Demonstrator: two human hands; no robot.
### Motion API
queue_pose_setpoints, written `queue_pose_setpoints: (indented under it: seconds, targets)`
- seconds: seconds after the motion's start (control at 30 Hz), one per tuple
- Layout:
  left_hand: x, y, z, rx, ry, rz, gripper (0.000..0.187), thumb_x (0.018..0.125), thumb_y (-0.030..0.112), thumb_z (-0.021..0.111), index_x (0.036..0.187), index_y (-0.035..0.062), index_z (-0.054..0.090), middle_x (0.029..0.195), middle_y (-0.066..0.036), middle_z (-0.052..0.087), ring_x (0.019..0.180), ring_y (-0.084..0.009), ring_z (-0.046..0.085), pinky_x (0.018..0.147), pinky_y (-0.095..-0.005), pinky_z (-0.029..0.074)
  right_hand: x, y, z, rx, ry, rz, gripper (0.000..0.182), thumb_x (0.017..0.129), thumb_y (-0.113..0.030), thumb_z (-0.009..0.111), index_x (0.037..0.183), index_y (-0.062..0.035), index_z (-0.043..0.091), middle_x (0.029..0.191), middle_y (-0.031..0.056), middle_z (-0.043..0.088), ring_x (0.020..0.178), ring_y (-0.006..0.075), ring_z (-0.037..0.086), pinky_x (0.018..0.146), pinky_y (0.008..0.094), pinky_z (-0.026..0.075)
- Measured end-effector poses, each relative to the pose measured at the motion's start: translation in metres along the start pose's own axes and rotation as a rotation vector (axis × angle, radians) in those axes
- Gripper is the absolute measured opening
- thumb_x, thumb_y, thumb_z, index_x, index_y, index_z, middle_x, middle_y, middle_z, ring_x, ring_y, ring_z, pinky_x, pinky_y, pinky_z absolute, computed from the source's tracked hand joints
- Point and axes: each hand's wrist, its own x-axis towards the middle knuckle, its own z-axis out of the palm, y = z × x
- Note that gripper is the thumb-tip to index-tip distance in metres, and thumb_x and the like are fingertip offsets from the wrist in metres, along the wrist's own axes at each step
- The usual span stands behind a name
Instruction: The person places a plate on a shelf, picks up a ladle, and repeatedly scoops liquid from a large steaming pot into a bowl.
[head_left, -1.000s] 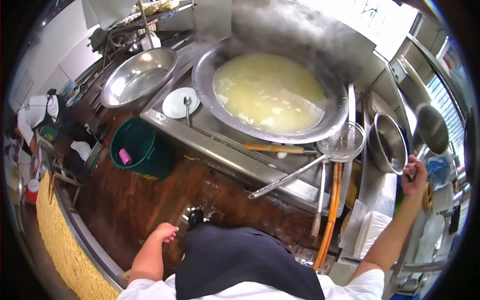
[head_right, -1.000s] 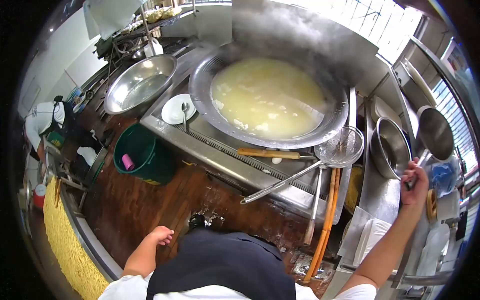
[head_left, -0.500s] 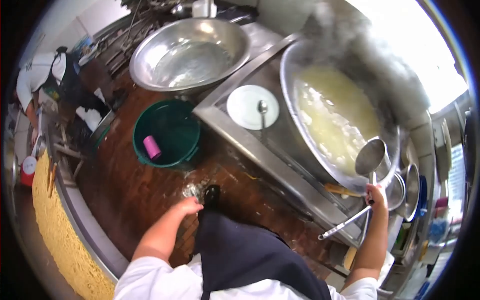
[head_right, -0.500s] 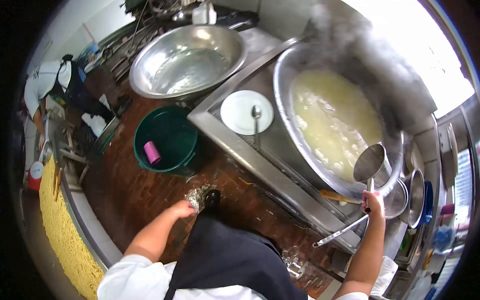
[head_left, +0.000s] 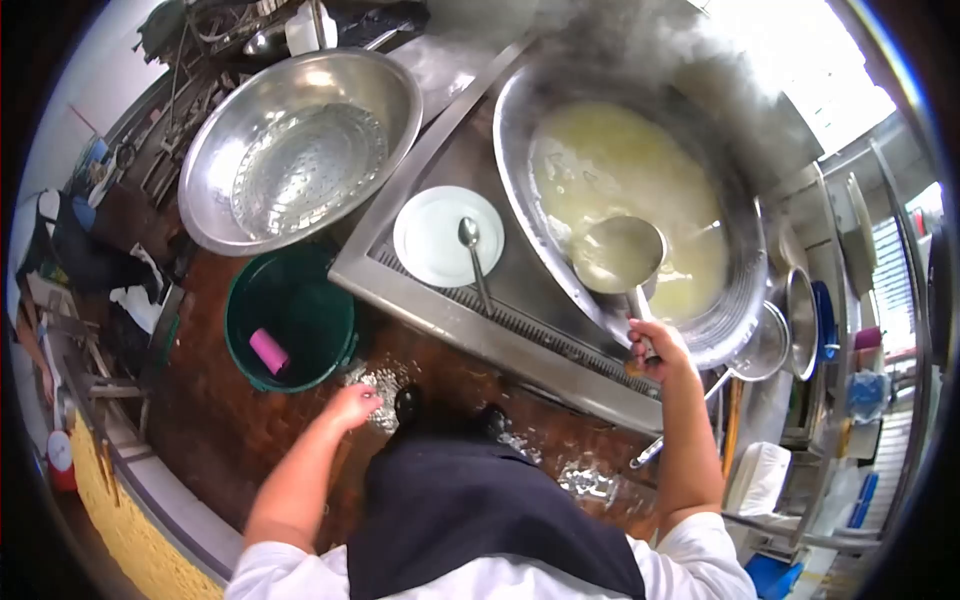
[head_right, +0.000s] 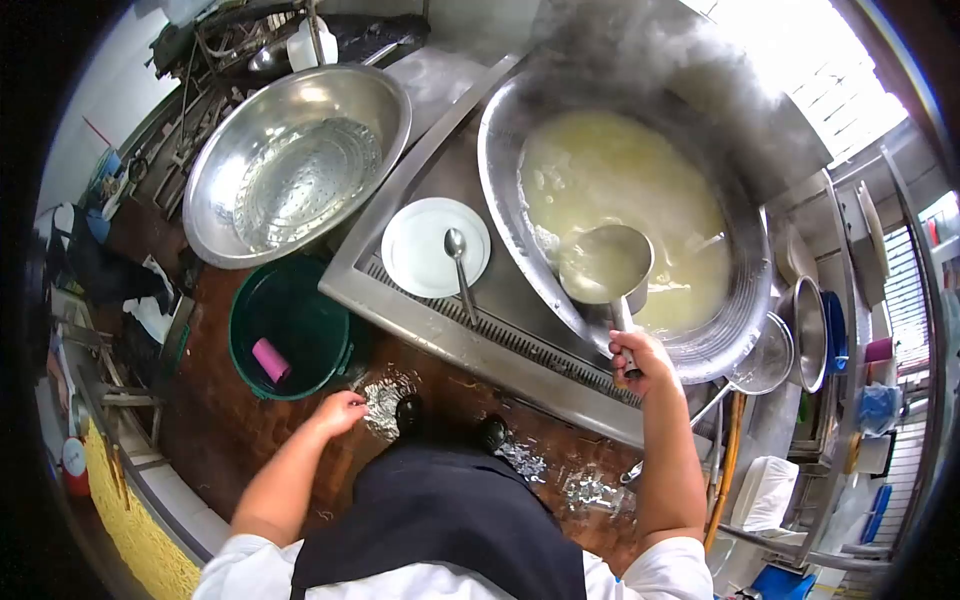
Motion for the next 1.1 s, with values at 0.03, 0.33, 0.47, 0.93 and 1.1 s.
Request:
queue_pose_setpoints:
  seconds: [0.03, 0.33, 0.47, 0.93, 1.1]
  targets:
    - [0.009, -0.006, 0.015, -0.273, 0.049, 0.023, 0.038, 0.083, 0.029, 0.060, 0.109, 0.0026, 0.059, 0.093, -0.008, 0.065, 0.074, -0.0188, 0.062, 0.065, -0.0313, 0.050, -0.002, 0.002, 0.005, 0.011, -0.004, -0.007, 0.022, 0.080, -0.014, 0.062, 0.099, -0.0102, 0.053, 0.066, -0.0015, 0.050, 0.047, 0.0073, 0.046, 0.038, 0.0220, 0.034]
    - [-0.018, -0.052, 0.030, -0.087, -0.204, -0.246, 0.031, 0.081, 0.033, 0.061, 0.086, 0.0037, 0.065, 0.082, -0.009, 0.064, 0.064, -0.0195, 0.061, 0.051, -0.0360, 0.047, -0.023, -0.001, 0.064, -0.076, -0.199, -0.233, 0.042, 0.079, -0.013, 0.062, 0.117, -0.0033, 0.047, 0.068, 0.0003, 0.048, 0.047, 0.0091, 0.045, 0.038, 0.0230, 0.037]
    - [-0.023, -0.083, 0.017, -0.592, 0.072, -0.625, 0.027, 0.084, 0.032, 0.058, 0.095, 0.0082, 0.058, 0.075, -0.005, 0.059, 0.055, -0.0145, 0.054, 0.047, -0.0327, 0.043, -0.027, -0.002, 0.086, -0.171, -0.188, -0.309, 0.044, 0.077, -0.014, 0.064, 0.116, -0.0017, 0.047, 0.068, 0.0009, 0.050, 0.047, 0.0101, 0.047, 0.038, 0.0234, 0.039]
    - [-0.023, -0.089, 0.036, -0.557, -0.106, -0.582, 0.026, 0.085, 0.033, 0.056, 0.097, 0.0104, 0.058, 0.084, -0.004, 0.059, 0.066, -0.0158, 0.058, 0.054, -0.0315, 0.044, -0.036, 0.011, 0.112, -0.281, -0.110, -0.425, 0.021, 0.076, -0.014, 0.065, 0.086, -0.0072, 0.047, 0.067, 0.0011, 0.051, 0.045, 0.0101, 0.049, 0.037, 0.0243, 0.039]
    - [-0.028, -0.101, 0.034, -0.585, -0.089, -0.600, 0.025, 0.085, 0.032, 0.056, 0.097, 0.0101, 0.057, 0.084, -0.003, 0.059, 0.066, -0.0155, 0.058, 0.053, -0.0318, 0.044, -0.035, 0.014, 0.117, -0.328, -0.102, -0.462, 0.028, 0.075, -0.014, 0.065, 0.097, -0.0036, 0.050, 0.068, 0.0007, 0.050, 0.045, 0.0096, 0.048, 0.038, 0.0238, 0.039]
